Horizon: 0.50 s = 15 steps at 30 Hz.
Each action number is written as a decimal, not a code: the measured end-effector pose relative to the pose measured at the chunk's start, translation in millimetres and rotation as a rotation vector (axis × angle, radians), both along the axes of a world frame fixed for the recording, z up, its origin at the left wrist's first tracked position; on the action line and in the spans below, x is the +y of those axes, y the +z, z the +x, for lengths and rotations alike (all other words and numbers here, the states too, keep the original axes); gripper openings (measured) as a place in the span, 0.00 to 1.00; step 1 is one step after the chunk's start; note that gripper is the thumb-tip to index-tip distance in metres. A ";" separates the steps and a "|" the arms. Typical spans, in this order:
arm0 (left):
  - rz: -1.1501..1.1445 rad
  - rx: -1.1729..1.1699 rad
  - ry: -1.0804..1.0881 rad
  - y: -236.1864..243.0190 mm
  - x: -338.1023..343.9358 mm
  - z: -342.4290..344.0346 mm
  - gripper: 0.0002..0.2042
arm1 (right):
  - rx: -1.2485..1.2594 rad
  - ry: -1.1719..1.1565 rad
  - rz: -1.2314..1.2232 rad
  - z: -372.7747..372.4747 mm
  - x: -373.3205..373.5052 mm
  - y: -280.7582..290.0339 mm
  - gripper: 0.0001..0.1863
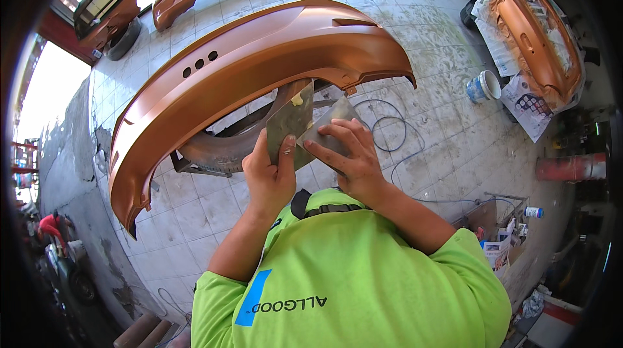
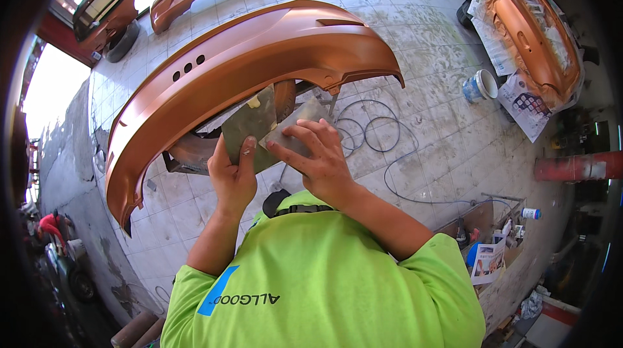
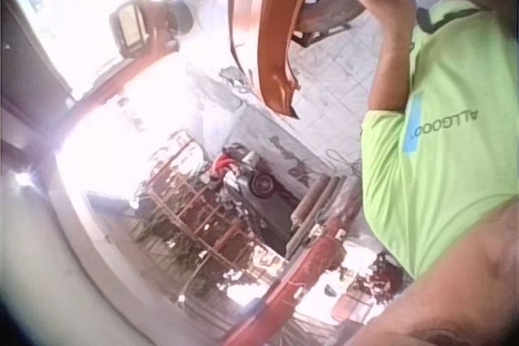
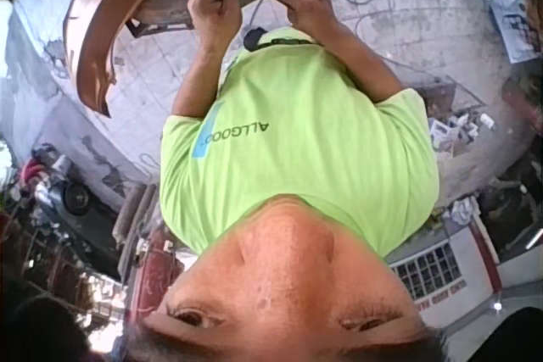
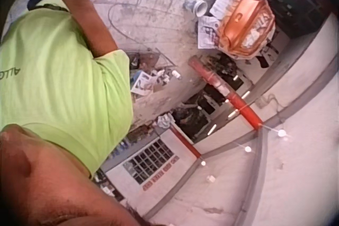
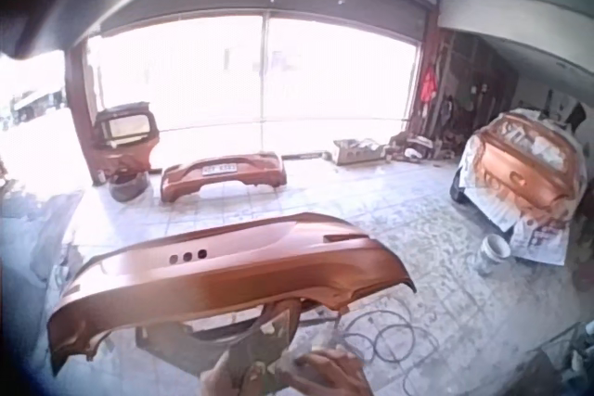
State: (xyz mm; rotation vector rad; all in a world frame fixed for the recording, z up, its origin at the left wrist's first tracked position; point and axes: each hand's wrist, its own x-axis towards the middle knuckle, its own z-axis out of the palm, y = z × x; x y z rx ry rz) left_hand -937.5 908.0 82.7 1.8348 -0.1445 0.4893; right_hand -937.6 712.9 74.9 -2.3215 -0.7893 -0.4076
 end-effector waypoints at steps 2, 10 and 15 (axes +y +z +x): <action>-0.083 0.057 0.027 0.0 -2.3 6.9 0.11 | 0.001 0.007 -0.097 -3.8 -9.9 -10.4 0.41; -0.745 0.153 0.005 -0.8 -43.6 24.0 0.12 | 0.062 0.275 0.338 -13.6 -36.8 18.6 0.49; -1.046 0.458 -0.195 1.4 -44.0 18.7 0.15 | 0.032 -0.056 -0.090 23.7 -77.6 -12.5 0.43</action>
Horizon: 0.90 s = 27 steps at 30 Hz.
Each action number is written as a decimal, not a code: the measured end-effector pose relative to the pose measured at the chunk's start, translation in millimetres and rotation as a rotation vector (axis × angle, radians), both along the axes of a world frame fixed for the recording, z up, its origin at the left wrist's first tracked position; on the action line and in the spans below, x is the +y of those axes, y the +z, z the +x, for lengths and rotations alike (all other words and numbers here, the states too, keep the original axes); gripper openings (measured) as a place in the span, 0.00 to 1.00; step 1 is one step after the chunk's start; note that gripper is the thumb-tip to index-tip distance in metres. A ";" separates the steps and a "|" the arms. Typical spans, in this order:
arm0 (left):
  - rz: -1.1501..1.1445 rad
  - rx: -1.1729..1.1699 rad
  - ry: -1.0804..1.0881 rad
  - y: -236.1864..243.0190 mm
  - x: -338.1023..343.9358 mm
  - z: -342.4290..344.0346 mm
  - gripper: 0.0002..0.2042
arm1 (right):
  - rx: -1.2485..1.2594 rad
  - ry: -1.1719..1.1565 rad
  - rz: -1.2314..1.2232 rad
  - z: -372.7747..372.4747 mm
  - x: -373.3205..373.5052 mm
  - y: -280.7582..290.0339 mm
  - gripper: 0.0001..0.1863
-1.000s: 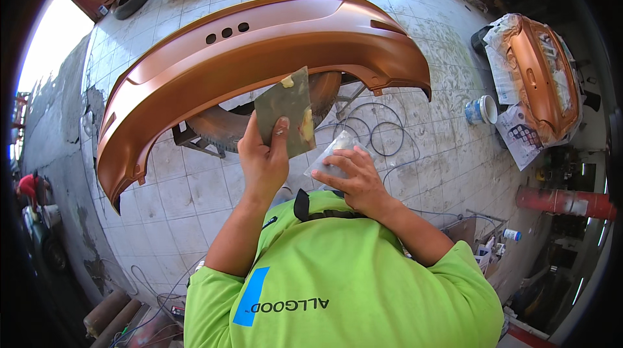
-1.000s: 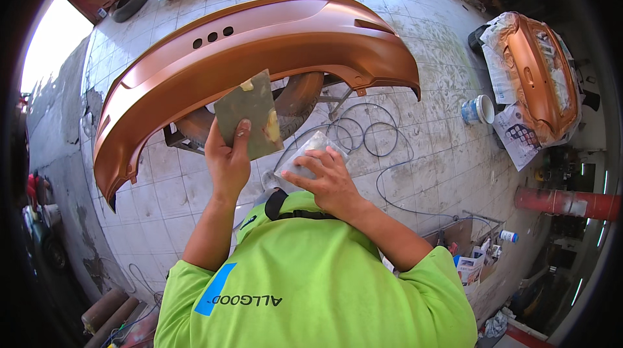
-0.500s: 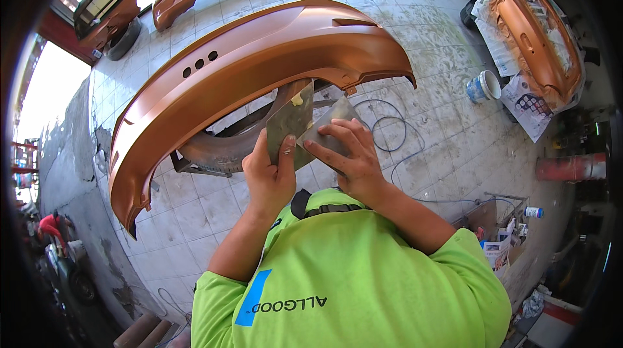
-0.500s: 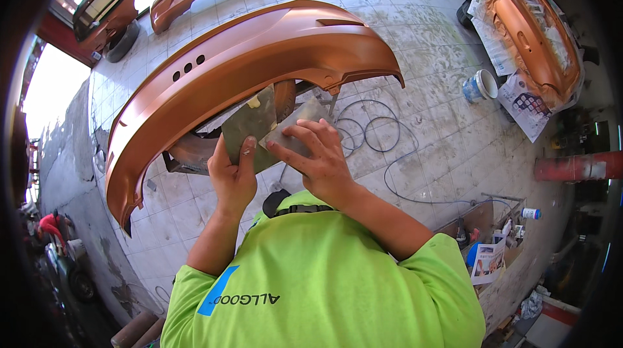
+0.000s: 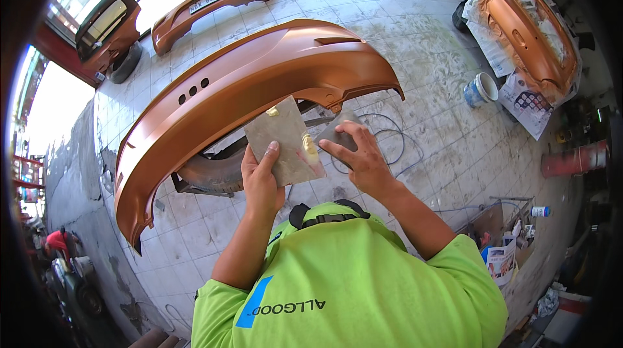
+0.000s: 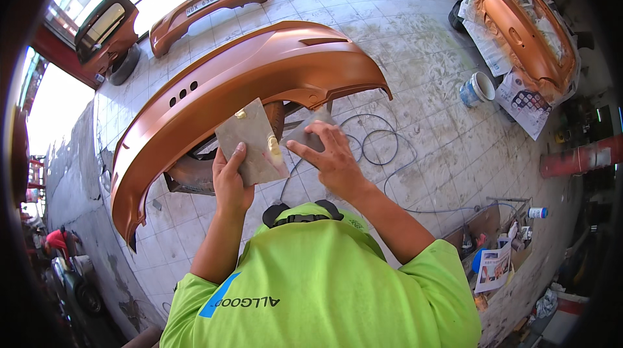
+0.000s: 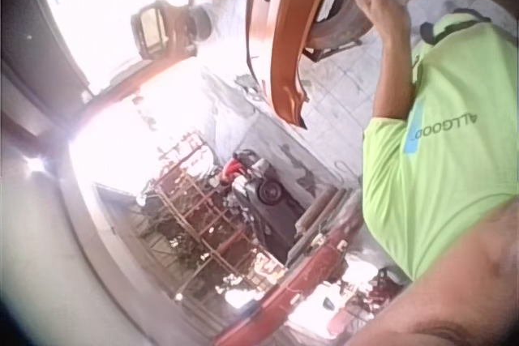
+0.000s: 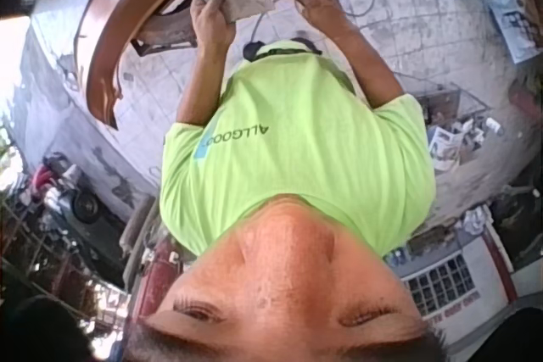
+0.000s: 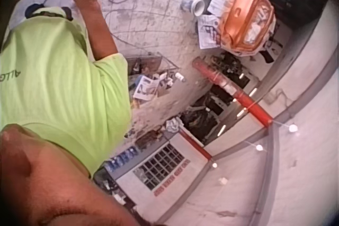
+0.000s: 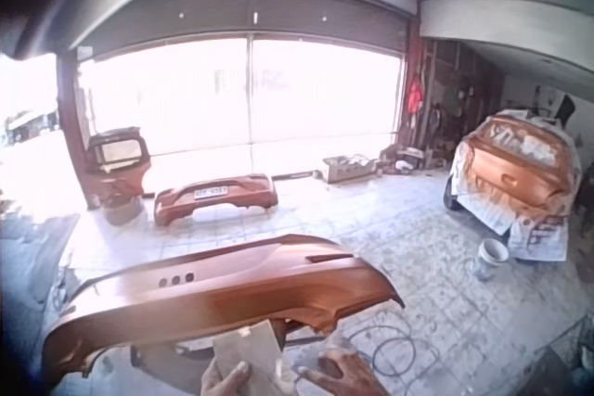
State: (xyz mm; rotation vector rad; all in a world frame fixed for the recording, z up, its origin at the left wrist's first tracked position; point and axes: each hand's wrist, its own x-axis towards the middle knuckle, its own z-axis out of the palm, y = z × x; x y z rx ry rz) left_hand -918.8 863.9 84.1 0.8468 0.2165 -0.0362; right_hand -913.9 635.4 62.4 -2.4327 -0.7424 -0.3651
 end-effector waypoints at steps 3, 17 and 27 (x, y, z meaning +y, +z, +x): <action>0.451 -0.156 0.014 -6.6 -1.0 -1.6 0.14 | -0.087 -0.103 -0.152 3.6 -21.0 4.0 0.37; 0.409 -0.236 0.081 11.8 -69.2 34.7 0.15 | 0.083 -0.002 0.267 -54.1 -41.6 37.8 0.46; 0.197 -0.110 -0.356 10.0 -238.2 13.9 0.19 | -0.039 -0.368 0.058 -88.1 -214.5 -17.8 0.38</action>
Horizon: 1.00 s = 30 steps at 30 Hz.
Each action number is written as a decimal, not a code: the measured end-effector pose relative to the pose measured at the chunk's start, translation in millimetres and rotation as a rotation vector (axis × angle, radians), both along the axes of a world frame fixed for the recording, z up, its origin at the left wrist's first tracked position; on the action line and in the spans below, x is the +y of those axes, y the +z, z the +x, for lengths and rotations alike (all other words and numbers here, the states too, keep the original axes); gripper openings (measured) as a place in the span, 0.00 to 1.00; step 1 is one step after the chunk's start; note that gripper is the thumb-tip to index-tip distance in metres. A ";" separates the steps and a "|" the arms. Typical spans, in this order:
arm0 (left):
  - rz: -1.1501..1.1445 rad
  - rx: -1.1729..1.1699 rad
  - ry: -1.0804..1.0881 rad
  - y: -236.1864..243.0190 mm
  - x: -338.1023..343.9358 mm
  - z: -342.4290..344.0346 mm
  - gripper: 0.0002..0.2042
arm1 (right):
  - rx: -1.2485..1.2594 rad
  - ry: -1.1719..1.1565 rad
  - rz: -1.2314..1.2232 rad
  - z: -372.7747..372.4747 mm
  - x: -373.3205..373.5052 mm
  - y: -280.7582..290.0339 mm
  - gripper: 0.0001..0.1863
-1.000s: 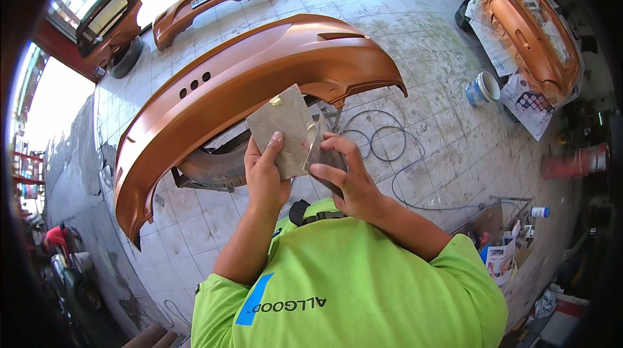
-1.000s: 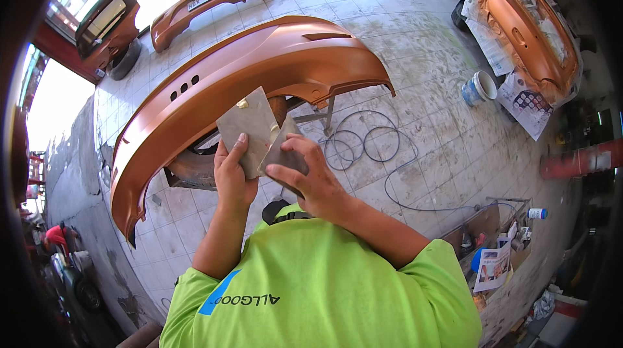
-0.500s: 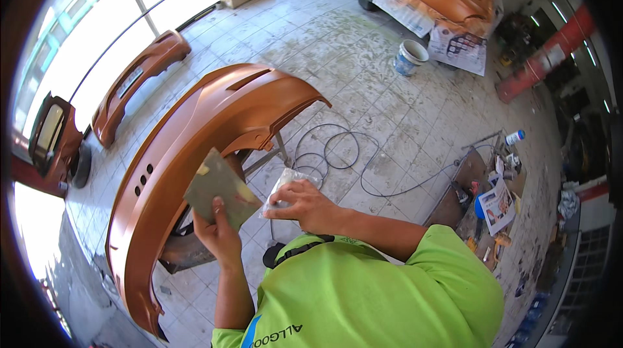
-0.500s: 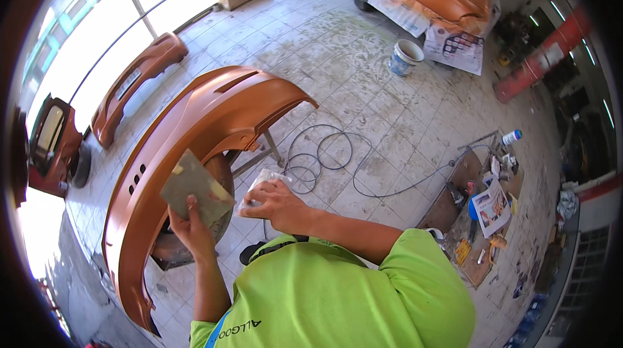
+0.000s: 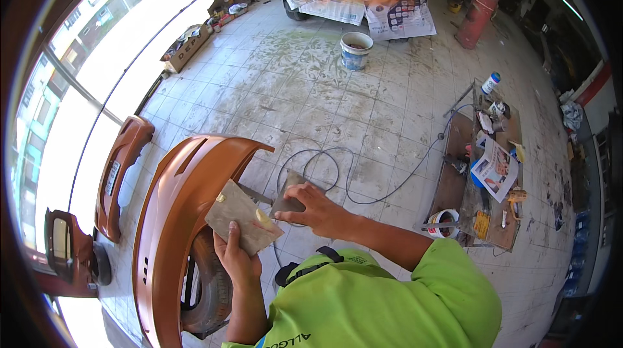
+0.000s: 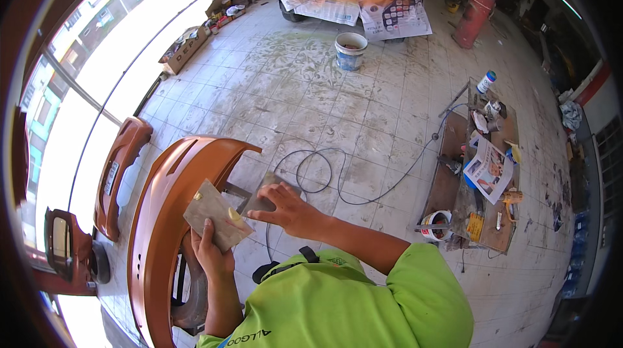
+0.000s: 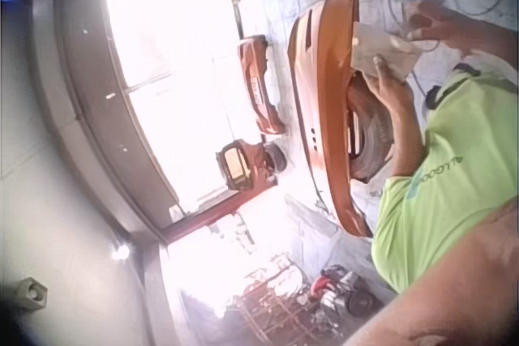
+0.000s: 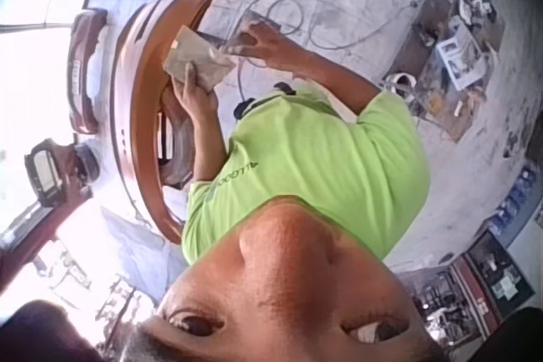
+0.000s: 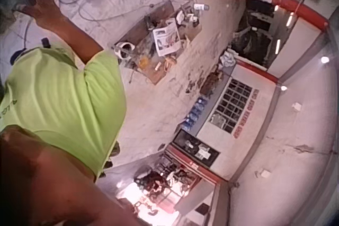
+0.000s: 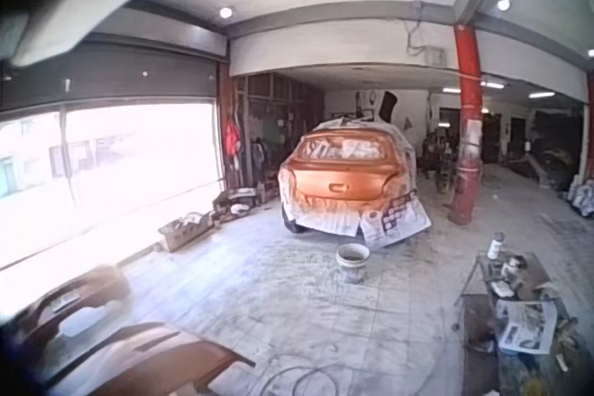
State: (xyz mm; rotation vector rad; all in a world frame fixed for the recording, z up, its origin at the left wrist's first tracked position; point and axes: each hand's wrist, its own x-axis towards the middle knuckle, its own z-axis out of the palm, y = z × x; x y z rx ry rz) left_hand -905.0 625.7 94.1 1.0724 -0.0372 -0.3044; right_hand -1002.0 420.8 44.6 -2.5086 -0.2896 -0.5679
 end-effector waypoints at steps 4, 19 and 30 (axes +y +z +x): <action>0.268 -0.324 -0.025 -7.1 -73.3 1.9 0.15 | 0.009 -0.203 -0.087 -31.7 -62.7 25.5 0.38; 0.373 -0.668 -0.391 0.8 -350.8 63.2 0.10 | -0.068 -0.564 -0.074 -15.3 -230.9 19.2 0.34; 0.279 -0.659 -0.558 11.5 -577.1 204.8 0.10 | 0.040 -0.710 -0.082 107.8 -432.7 36.0 0.38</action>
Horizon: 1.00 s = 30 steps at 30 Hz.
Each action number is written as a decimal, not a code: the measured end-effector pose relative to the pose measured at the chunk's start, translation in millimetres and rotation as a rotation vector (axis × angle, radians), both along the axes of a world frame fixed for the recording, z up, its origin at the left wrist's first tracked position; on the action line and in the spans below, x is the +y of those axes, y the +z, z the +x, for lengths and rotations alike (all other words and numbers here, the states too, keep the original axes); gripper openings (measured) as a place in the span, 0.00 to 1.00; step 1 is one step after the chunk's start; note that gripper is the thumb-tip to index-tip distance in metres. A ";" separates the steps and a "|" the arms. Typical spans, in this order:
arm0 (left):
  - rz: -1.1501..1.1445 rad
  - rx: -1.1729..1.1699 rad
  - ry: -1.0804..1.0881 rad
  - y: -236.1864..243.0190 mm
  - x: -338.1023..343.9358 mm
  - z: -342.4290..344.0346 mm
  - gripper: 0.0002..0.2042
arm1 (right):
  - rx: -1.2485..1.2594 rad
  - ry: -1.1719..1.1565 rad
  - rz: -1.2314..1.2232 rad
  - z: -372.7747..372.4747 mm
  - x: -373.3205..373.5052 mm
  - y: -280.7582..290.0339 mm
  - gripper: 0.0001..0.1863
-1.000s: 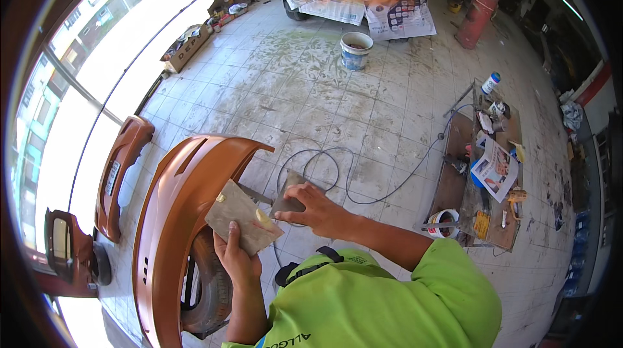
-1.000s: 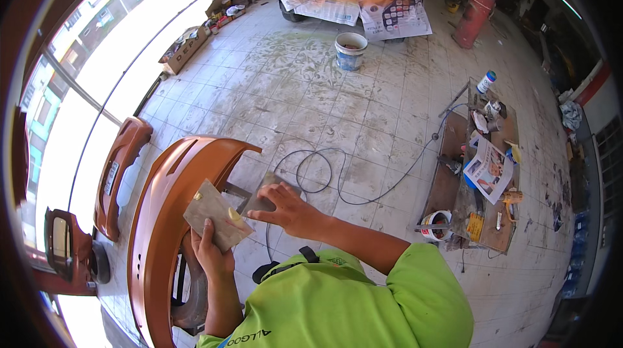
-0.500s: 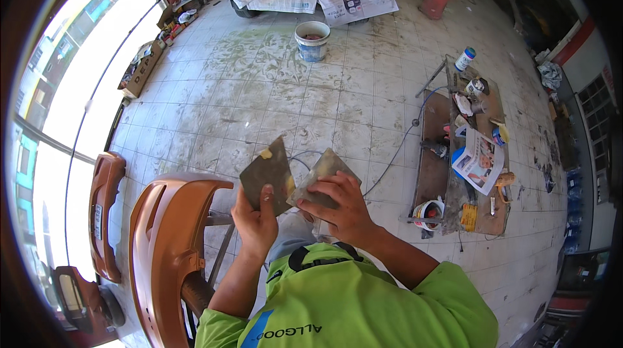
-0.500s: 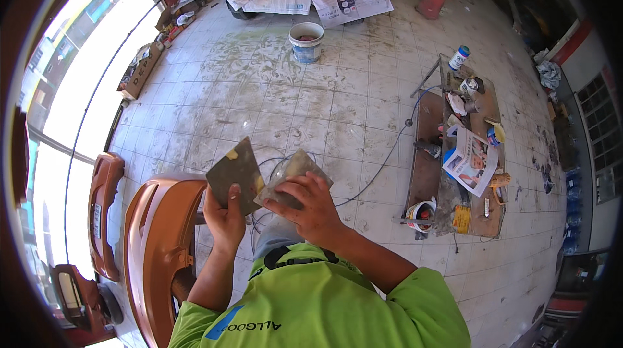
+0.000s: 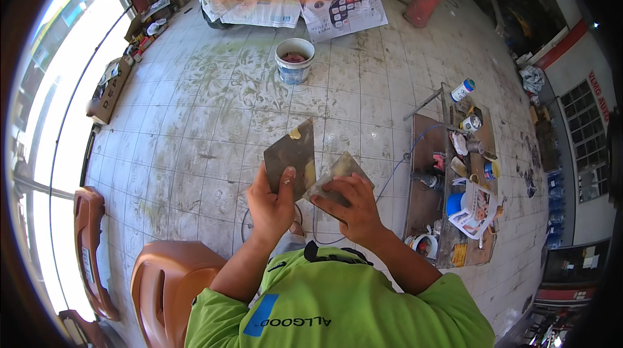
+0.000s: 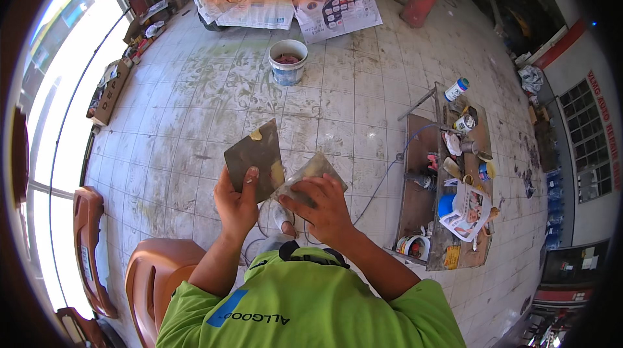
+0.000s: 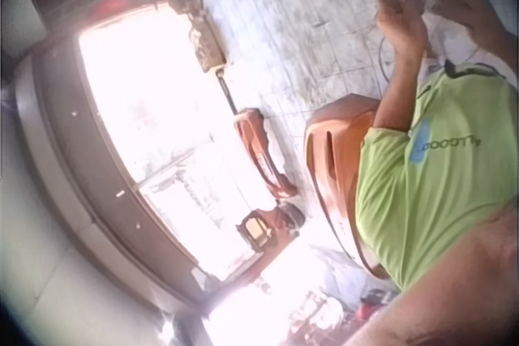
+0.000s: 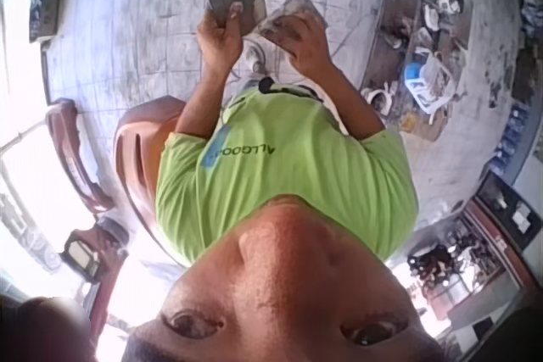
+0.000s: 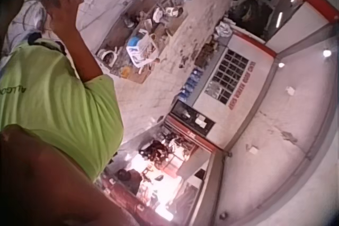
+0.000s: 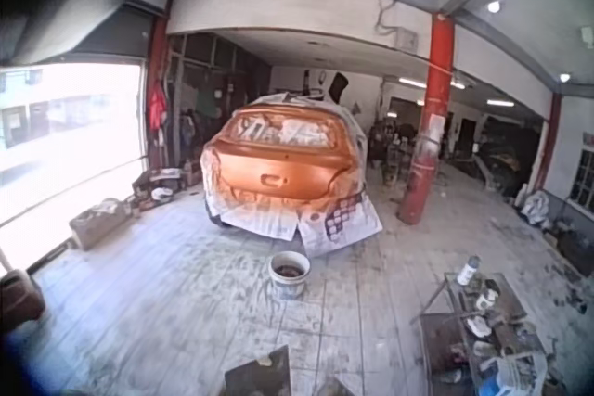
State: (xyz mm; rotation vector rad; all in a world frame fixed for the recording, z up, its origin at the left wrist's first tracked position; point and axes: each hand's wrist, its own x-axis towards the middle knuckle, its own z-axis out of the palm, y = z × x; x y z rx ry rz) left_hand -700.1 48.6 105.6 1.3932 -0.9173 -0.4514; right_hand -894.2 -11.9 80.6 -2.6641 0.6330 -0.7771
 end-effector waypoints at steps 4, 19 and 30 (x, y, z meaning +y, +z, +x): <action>-0.099 0.100 0.017 0.0 -83.1 45.5 0.09 | 0.063 -0.039 0.047 26.3 -45.9 -5.7 0.36; 0.235 0.017 -0.149 -55.6 -284.1 113.5 0.12 | 0.018 -0.123 0.040 94.0 -318.9 -12.9 0.36; -0.020 0.155 0.209 -20.2 -498.2 151.0 0.10 | -0.044 0.286 0.097 137.8 -507.3 -2.2 0.37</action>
